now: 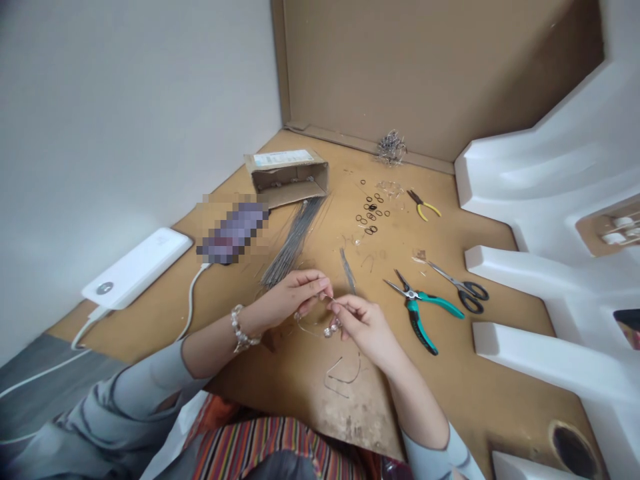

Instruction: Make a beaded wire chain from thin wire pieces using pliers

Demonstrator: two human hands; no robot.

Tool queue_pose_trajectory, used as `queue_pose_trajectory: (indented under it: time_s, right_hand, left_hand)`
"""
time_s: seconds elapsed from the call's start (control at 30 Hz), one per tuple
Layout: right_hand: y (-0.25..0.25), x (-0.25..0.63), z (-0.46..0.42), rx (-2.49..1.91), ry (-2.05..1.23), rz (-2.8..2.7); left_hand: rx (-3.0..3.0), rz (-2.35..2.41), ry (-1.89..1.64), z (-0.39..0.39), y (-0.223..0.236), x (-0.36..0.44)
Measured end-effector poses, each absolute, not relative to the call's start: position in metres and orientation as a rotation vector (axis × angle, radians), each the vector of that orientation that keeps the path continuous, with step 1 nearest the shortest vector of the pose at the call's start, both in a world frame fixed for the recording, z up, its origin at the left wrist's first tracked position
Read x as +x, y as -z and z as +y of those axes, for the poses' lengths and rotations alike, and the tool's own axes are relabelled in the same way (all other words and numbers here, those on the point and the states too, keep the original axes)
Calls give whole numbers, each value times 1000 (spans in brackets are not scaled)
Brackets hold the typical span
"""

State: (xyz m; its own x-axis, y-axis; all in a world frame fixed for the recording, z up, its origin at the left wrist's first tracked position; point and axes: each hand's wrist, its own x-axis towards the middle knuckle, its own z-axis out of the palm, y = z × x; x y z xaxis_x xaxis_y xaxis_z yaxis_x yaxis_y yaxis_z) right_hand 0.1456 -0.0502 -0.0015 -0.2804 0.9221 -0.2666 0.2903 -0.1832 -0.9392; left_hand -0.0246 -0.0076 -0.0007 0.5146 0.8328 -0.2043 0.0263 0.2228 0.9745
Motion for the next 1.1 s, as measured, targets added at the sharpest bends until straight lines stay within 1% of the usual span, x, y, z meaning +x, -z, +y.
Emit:
queue_pose_trajectory:
  time_s: [0.07, 0.13, 0.2, 0.33, 0.37, 0.4, 0.57, 0.77, 0.87, 1.0, 1.07, 1.1]
  right_hand:
    - [-2, 151, -51, -1422, -1454, -1623]
    - [-6, 164, -54, -1495, -1294, -1701]
    - [-7, 186, -57, -1677, -981, -1726]
    - [-1, 237, -68, -2195, -115, -1857]
    - [2, 247, -71, -2294, 11, -1870]
    - [4, 254, -73, -2369, 71, -1886]
    - [11, 262, -79, -2514, 135, -1984]
    - [10, 255, -75, -2534, 239, -2034]
    - [9, 251, -72, -2532, 215, -2057]
    - [9, 252, -72, -2532, 60, -1953]
    - [6, 255, -76, -2438, -160, -1879]
    - [4, 256, -79, -2335, -336, -1852]
  left_hand:
    - [1230, 870, -668, -8, 0, -26]
    - [1223, 851, -660, -8, 0, -27]
    - [1193, 813, -646, -8, -1, -29]
    - [1068, 678, -632, -7, 2, -33]
    - [1031, 646, -630, -7, 2, -33]
    - [999, 618, -626, -7, 3, -34]
    - [880, 511, -613, -5, 4, -36]
    - [895, 476, -588, -3, 5, -37]
    - [942, 517, -602, -5, 3, -36]
    - [1026, 592, -629, -7, -2, -36]
    - [1068, 629, -622, -8, -6, -37]
    - [1083, 648, -611, -8, -8, -38]
